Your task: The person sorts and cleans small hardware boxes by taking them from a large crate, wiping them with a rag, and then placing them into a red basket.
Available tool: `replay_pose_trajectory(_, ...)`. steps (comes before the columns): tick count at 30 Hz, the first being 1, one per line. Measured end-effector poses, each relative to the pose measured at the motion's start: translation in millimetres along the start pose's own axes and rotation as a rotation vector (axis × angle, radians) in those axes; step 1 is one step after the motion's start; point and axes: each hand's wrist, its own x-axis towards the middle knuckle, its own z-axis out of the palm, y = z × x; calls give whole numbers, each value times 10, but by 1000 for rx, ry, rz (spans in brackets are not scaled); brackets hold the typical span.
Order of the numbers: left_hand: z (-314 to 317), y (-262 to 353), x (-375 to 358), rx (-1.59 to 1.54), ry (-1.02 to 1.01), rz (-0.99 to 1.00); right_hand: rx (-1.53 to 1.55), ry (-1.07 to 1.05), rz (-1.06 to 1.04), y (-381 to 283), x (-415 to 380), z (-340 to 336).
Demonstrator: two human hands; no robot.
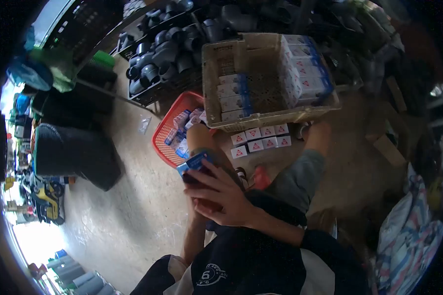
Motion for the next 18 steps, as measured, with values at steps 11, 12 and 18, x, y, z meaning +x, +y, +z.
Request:
replay_pose_trajectory(11, 502, 297, -106, 421, 45, 148, 839, 497, 635, 261, 140, 39)
replay_pose_trajectory(12, 494, 271, -124, 445, 52, 160, 844, 488, 640, 255, 133, 16)
replay_pose_trajectory(18, 622, 507, -23, 161, 92, -91, 126, 53, 103, 69, 187, -272)
